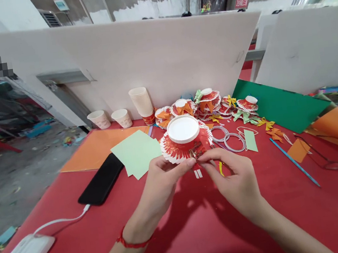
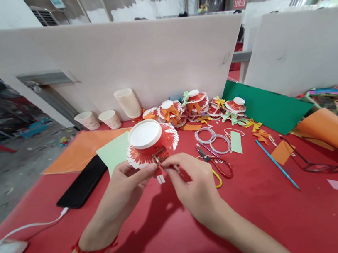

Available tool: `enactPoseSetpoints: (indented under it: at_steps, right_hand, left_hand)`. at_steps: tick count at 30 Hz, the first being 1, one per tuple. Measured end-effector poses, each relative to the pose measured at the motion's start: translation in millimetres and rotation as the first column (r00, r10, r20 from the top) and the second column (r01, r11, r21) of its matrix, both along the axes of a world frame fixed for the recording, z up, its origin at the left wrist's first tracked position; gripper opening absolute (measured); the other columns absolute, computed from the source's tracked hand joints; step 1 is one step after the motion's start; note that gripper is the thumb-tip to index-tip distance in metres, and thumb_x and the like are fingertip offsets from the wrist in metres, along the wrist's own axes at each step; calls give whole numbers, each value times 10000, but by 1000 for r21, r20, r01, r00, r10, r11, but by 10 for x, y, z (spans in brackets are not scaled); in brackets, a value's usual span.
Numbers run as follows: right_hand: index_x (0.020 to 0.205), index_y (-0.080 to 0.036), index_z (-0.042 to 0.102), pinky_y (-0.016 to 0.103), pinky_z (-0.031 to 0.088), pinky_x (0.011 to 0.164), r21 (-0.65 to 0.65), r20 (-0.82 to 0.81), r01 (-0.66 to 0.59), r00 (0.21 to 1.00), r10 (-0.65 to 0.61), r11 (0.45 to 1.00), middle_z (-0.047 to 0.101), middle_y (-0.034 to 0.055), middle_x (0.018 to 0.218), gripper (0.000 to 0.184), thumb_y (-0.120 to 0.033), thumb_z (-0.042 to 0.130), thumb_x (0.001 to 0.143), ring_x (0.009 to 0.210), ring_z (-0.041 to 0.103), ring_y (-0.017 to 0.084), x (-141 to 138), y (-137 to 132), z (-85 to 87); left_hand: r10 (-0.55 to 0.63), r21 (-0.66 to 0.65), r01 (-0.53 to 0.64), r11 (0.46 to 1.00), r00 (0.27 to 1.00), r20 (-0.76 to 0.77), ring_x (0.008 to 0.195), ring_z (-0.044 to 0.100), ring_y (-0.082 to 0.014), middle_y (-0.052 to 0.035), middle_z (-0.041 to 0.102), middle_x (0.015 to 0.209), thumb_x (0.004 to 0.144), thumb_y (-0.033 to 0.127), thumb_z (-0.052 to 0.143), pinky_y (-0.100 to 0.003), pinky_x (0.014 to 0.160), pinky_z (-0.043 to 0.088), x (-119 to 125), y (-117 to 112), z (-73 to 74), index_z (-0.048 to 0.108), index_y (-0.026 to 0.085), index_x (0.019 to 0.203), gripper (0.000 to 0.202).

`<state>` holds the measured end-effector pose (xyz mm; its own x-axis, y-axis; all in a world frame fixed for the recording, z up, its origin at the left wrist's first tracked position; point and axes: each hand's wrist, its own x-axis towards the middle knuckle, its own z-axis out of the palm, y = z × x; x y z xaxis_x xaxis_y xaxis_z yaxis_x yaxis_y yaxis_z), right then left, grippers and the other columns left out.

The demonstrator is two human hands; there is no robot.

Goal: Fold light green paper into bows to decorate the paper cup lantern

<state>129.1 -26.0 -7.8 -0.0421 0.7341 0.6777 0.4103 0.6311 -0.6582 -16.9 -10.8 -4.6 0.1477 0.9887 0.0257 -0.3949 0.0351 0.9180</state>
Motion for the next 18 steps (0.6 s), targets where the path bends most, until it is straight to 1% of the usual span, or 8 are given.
enactPoseSetpoints:
  at_steps: [5,9,10,12,14,15,16,18]
  right_hand:
    - [783,-210,633,247,559,662,34,40,-26,999,25,999,736,5,752,189,-34,567,789,677,691,145,-4,3,-8]
    - [822,-201,613,257,549,651,17,76,-35,997,34,999,711,18,758,155,-59,550,809,680,670,145,-8,8,7]
    - [836,-203,602,273,548,668,14,93,-40,995,38,999,699,24,780,128,-84,560,813,715,667,154,-8,9,10]
    - [881,-208,583,336,542,754,22,155,-37,987,34,999,668,60,915,109,-140,610,800,873,649,196,-7,7,5]
    - [941,-210,568,403,511,841,50,246,4,969,-16,999,591,108,1091,190,-156,650,778,1036,582,241,-11,5,-17]
    - [966,-212,561,416,499,853,76,287,38,956,-58,996,548,121,1141,217,-148,652,780,1065,553,250,-15,4,-33]
    - [981,-215,556,416,493,847,109,320,78,941,-110,991,520,126,1151,222,-136,641,791,1056,540,248,-22,2,-51]
    - [970,-219,559,402,478,818,207,362,154,905,-222,966,512,118,1104,189,-116,608,820,999,532,238,-39,-2,-83]
  left_hand:
    - [52,-6,-52,999,998,-17,652,662,-138,-23,740,651,650,184,786,-218,674,537,-3,28,-29,747,166,612,57]
    - [27,-57,-24,998,998,49,687,680,-158,-40,751,684,647,186,781,-241,696,541,18,36,-22,759,164,667,37]
    - [45,-69,-40,997,997,67,698,686,-164,-43,754,698,641,180,781,-246,701,541,28,36,-23,760,162,686,52]
    - [94,-80,-86,993,990,107,731,696,-169,-41,760,735,634,163,781,-250,722,541,49,35,-27,757,162,719,89]
    - [123,-82,-113,990,983,138,777,700,-168,-34,764,776,647,153,774,-252,762,538,72,31,-32,753,163,751,106]
    - [131,-81,-120,989,980,147,795,701,-168,-32,765,792,655,153,771,-256,779,537,83,28,-33,750,163,762,110]
    - [139,-77,-129,989,979,151,810,701,-172,-32,766,805,660,156,769,-263,789,536,93,23,-33,748,163,772,114]
    - [172,-69,-164,984,974,149,821,703,-182,-32,766,802,642,162,783,-266,782,538,112,14,-26,743,162,754,119]
